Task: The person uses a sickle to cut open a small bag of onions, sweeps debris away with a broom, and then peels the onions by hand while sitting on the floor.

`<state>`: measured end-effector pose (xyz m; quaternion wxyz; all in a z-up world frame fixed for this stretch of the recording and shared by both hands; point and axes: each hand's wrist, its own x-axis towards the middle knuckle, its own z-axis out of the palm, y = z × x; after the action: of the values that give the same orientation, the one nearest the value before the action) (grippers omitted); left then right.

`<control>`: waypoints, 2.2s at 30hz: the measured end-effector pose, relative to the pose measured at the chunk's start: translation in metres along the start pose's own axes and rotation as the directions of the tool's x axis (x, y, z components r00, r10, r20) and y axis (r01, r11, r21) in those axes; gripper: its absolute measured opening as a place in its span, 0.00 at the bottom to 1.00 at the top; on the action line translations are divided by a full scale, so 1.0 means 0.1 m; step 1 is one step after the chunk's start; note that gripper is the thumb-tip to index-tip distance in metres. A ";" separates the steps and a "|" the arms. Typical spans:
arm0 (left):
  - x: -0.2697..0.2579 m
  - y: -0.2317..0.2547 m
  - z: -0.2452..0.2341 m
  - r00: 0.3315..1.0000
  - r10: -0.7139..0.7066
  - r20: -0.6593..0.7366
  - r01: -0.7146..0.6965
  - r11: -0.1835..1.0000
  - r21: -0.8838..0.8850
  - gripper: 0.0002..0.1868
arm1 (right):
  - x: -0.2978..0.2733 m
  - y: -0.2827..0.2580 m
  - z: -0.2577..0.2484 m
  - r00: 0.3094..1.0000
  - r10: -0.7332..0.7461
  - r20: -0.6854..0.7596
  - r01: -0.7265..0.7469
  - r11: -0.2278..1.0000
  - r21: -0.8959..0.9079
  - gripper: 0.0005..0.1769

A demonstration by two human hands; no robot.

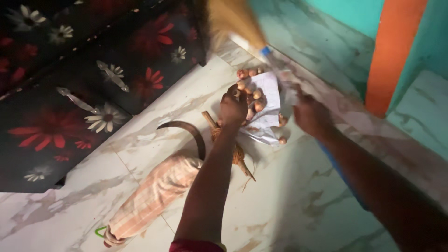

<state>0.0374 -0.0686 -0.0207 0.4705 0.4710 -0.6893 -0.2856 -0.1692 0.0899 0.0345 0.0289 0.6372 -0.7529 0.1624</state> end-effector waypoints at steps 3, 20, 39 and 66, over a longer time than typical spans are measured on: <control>-0.04 0.00 -0.03 0.999 -0.034 0.020 0.034 0.999 -0.007 0.22 | -0.49 0.72 -0.09 0.986 0.167 -0.013 -0.167 0.976 -0.140 0.43; -0.14 -0.26 0.01 0.992 -0.110 0.058 0.111 0.994 -0.022 0.18 | -0.83 0.95 0.08 0.902 0.420 0.102 -0.423 0.906 0.007 0.45; -0.11 -0.47 0.01 0.970 -0.241 0.037 0.241 0.970 0.019 0.19 | -0.85 1.21 0.95 0.994 0.108 -0.029 -0.102 0.982 0.159 0.40; 0.36 0.11 -0.29 0.901 0.022 0.434 -0.185 0.923 0.337 0.46 | -0.18 0.46 0.65 0.980 0.158 0.119 -0.171 0.979 0.114 0.44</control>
<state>0.0556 -0.0960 0.0140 0.2277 0.4403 -0.8403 -0.2196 -0.1995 0.0948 -0.0415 -0.0655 0.5811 -0.7920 0.1755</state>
